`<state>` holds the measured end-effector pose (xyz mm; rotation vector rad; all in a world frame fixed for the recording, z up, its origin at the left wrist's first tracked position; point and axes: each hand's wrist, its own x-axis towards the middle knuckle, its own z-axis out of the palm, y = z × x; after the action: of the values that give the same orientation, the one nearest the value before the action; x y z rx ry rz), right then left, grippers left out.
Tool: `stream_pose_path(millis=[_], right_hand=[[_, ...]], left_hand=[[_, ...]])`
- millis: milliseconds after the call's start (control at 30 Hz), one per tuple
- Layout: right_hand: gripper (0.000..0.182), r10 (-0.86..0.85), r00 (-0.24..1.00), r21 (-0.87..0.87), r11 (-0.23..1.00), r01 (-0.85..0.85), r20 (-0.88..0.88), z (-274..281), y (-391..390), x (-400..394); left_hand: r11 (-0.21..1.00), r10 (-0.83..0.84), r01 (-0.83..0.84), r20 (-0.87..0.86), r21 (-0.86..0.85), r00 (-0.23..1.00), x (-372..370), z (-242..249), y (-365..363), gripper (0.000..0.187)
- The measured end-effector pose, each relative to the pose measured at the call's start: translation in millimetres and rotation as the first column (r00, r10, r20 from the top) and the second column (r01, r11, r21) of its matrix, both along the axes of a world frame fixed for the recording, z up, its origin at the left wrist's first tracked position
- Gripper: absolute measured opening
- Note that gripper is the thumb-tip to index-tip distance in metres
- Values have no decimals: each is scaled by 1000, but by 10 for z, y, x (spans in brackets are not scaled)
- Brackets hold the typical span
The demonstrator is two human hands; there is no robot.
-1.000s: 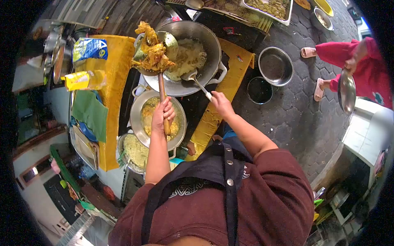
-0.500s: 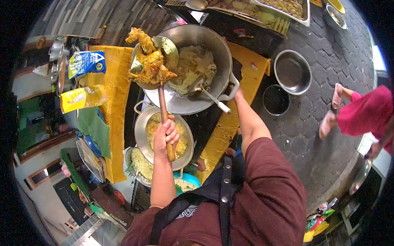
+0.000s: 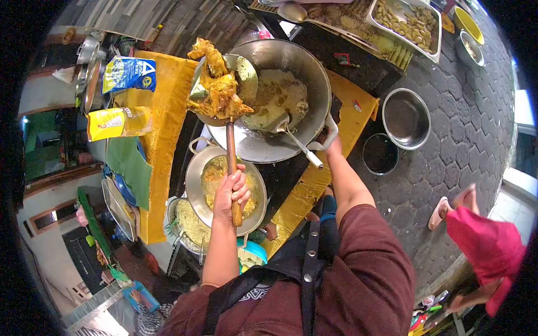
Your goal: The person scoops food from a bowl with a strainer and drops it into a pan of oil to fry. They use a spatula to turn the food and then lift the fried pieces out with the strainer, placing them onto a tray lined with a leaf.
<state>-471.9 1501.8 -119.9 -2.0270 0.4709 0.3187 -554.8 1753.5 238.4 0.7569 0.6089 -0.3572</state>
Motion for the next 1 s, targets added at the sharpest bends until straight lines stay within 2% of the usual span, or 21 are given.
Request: stream_pose_path(millis=[33,67,100,133,200,233,267,333,400,433,500,567,633,667,700,733,767,800,867,933,1000], right_hand=[[42,8,1000,1,1000,-8,9,53,-8,51],[41,-111,983,254,956,145,-144,113,-41,86],[40,-176,930,461,829,316,-321,213,-31,115],[40,-164,935,466,832,302,-314,102,-46,121],[38,-211,937,662,664,347,-280,-513,-217,91],[41,-233,934,745,564,356,-270,-454,-213,103],[40,13,985,473,878,71,-172,-365,-340,55],[34,-71,956,333,928,167,-283,433,-317,-52],[28,-154,885,505,773,385,-440,649,-387,-292],[27,-164,881,594,683,426,-443,974,-356,-431],[22,-181,887,673,592,443,-425,1573,-243,-698],[25,-222,891,736,504,453,-396,2096,-14,-808],[28,-205,951,685,659,310,-233,2303,178,-811],[28,-157,961,687,674,272,-226,2303,237,-758],[34,-67,981,491,858,149,-181,2253,255,-708],[42,26,988,255,967,13,-149,2340,316,-630],[46,152,988,-3,988,-152,-16,2413,364,-549],[50,309,948,-276,920,-277,78,2615,473,-465],[48,409,907,-488,775,-401,-95,2869,698,-288],[33,607,751,-635,478,-606,-260,2730,743,-59],[28,605,737,-679,406,-611,-300,2759,799,123]], left_hand=[[1000,2,-2,-10,-1,1000,-5,-2,13,17],[1000,11,-11,-1,1,1000,-3,3,14,17],[1000,3,-3,1,10,1000,-7,15,6,18],[1000,-6,6,4,19,1000,-6,25,2,19],[1000,1,-1,5,14,1000,-14,24,15,19],[1000,-3,3,-3,6,1000,-29,27,24,18],[1000,-4,4,-4,10,1000,-36,29,31,17],[1000,4,-4,-9,25,1000,-51,88,21,17],[998,-14,14,3,62,1000,-65,151,33,18],[998,22,-22,12,53,1000,-62,159,36,18],[997,-32,31,10,67,999,-101,147,65,15],[997,-37,40,44,-66,998,-124,13,102,11],[997,-3,4,14,-77,1000,-154,-1,77,9],[997,11,-11,0,-77,1000,-167,-4,79,8],[996,18,-19,-21,-87,1000,-210,-9,56,8],[994,14,-15,-15,-109,1000,-232,27,60,8],[991,45,-47,-14,-125,999,-248,46,69,8],[994,30,-31,-18,-104,999,-277,108,69,8],[997,11,-10,11,-77,1000,-342,178,116,9],[999,14,-12,46,-47,999,-391,224,164,10],[1000,6,-7,36,9,999,-419,344,199,11]])
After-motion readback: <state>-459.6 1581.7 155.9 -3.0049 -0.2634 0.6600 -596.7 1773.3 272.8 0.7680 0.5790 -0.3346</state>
